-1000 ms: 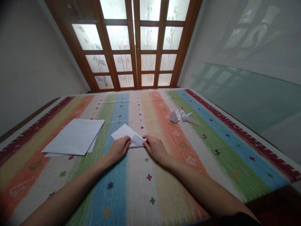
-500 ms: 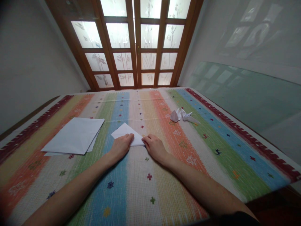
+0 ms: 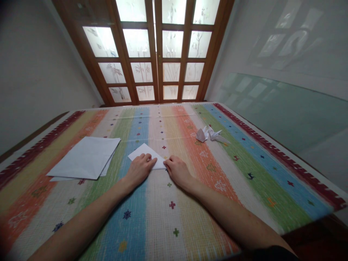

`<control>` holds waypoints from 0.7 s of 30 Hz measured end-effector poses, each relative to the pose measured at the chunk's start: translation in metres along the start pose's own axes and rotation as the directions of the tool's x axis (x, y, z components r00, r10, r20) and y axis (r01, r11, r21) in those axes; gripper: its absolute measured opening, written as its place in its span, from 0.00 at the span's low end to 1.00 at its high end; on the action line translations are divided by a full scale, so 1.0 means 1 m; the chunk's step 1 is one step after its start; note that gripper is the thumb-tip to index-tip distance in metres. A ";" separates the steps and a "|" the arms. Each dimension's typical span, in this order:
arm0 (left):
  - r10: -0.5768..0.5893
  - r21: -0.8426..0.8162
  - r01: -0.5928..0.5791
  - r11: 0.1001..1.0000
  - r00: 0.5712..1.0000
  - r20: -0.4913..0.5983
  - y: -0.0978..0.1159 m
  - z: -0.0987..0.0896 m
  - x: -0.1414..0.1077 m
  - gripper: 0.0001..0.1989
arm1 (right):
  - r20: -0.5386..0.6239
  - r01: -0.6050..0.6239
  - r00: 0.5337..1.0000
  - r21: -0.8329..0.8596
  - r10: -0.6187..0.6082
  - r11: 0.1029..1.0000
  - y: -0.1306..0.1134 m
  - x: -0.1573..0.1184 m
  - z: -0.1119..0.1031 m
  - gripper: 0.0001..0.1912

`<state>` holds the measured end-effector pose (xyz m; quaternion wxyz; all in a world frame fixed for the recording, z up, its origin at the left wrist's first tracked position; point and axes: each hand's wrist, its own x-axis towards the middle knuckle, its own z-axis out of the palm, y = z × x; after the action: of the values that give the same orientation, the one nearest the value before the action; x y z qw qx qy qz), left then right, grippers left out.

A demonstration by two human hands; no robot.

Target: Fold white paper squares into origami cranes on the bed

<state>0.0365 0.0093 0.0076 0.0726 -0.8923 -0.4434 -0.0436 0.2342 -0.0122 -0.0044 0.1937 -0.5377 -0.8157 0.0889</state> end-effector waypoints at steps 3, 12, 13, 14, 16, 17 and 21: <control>0.174 -0.115 -0.177 0.977 0.984 -0.040 -0.004 0.007 -0.002 0.15 | -0.006 0.002 1.000 -0.008 -0.003 1.000 0.000 0.000 0.001 0.12; 0.288 -0.224 -0.246 0.943 0.942 0.175 -0.004 0.005 -0.009 0.38 | -0.029 -0.016 0.999 -0.027 0.015 1.000 0.002 0.000 -0.001 0.11; 0.283 -0.224 -0.240 0.944 0.940 0.188 -0.004 0.002 -0.009 0.39 | -0.035 -0.021 0.999 -0.040 0.019 0.999 0.002 -0.001 -0.002 0.11; 0.279 -0.225 -0.234 0.946 0.940 0.195 -0.003 0.001 -0.009 0.39 | -0.040 -0.023 0.999 -0.050 0.021 0.998 0.003 -0.002 -0.003 0.11; 0.271 -0.230 -0.224 0.947 0.941 0.202 -0.003 -0.001 -0.009 0.39 | -0.049 -0.018 0.999 -0.053 0.015 0.998 0.005 -0.005 -0.005 0.11; 0.270 -0.235 -0.220 0.947 0.941 0.206 -0.003 -0.002 -0.009 0.38 | -0.051 -0.011 0.999 -0.047 0.008 0.999 0.007 -0.007 -0.006 0.10; 0.281 -0.264 -0.220 0.939 0.933 0.224 -0.005 -0.003 -0.008 0.37 | -0.049 0.004 0.999 0.035 -0.002 0.999 0.020 -0.010 -0.009 0.09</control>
<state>0.0275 0.0055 0.0101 -0.0869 -0.9420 -0.3226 0.0308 0.2584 -0.0142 -0.0055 0.2231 -0.5350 -0.8099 0.0895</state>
